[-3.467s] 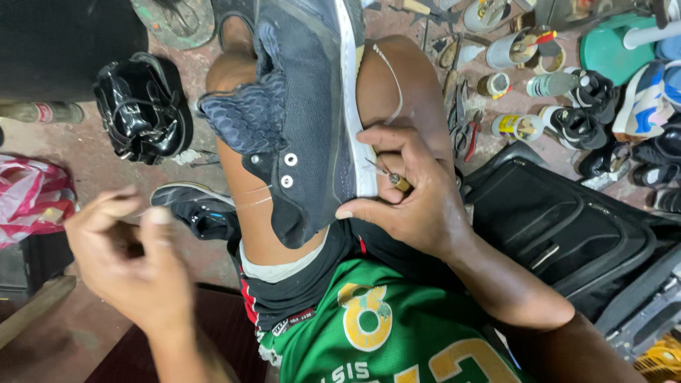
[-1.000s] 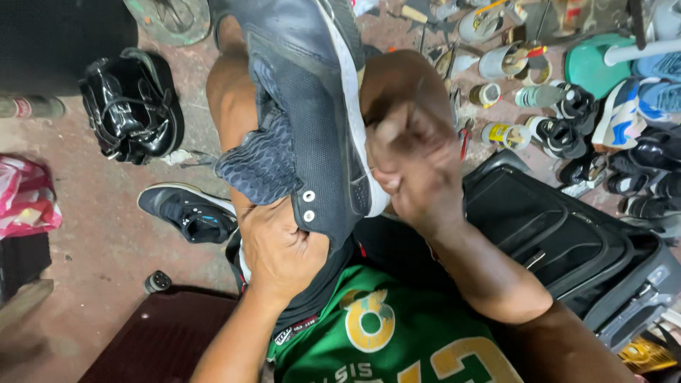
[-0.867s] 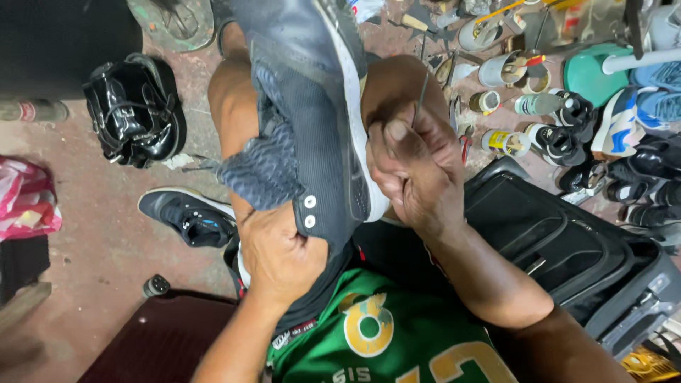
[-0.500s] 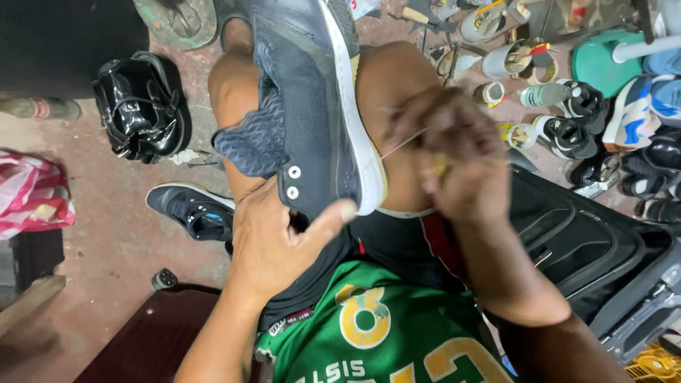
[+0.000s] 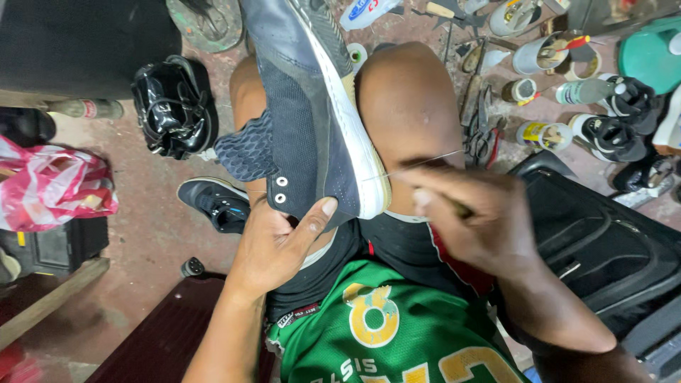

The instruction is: The person sits on the floor and sews the sole of a black sneaker using a needle and thread. They repeatedly push the needle through the sole and pull the thread tight, occasionally inspecting the shoe's condition.

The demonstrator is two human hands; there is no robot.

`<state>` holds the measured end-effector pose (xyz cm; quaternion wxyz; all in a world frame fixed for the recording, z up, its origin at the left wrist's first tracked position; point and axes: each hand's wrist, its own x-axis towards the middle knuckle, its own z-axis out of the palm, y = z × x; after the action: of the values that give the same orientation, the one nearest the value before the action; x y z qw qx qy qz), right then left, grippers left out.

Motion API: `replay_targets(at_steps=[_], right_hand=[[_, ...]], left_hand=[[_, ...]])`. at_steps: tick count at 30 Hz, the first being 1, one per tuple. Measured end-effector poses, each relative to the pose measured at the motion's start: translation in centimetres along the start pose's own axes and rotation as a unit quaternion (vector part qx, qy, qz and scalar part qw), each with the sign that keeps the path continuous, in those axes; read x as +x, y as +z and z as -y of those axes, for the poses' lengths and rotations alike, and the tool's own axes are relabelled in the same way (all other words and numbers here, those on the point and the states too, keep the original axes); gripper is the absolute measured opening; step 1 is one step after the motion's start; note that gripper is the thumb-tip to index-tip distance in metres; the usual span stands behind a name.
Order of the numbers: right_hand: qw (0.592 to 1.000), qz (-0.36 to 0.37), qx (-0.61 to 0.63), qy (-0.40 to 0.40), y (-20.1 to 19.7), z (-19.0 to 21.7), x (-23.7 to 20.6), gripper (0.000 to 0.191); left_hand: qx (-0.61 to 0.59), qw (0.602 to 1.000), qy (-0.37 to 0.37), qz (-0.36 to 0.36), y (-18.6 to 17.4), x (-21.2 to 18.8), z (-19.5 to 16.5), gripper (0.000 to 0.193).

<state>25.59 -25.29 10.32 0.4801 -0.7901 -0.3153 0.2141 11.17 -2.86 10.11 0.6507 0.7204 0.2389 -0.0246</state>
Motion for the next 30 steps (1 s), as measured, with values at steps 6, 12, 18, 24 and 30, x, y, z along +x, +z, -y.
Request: replay_targets(at_steps=[6,12,18,24,30], right_hand=[[0.999,0.04,-0.011,-0.034,1.3,2.3,1.9,0.025],[0.998,0.028,-0.046,-0.03,1.5,3.0,2.0,0.028],[0.993,0.031,-0.1,-0.045,1.6,3.5,2.0,0.029],[0.963,0.056,-0.231,-0.13,0.6,4.5,3.3,0.028],[0.928,0.111,-0.323,-0.149,0.3,6.8,4.8,0.034]], left_hand=[[0.019,0.999,0.025,0.008,-0.5,0.1,-0.6,0.024],[0.025,1.0,-0.003,0.006,-0.6,0.0,-0.1,0.023],[0.043,0.999,0.033,0.009,-0.8,0.0,0.3,0.02],[0.063,0.998,-0.01,0.014,-0.7,0.1,0.1,0.019],[0.101,0.983,0.154,-0.002,-0.7,0.5,-0.4,0.024]])
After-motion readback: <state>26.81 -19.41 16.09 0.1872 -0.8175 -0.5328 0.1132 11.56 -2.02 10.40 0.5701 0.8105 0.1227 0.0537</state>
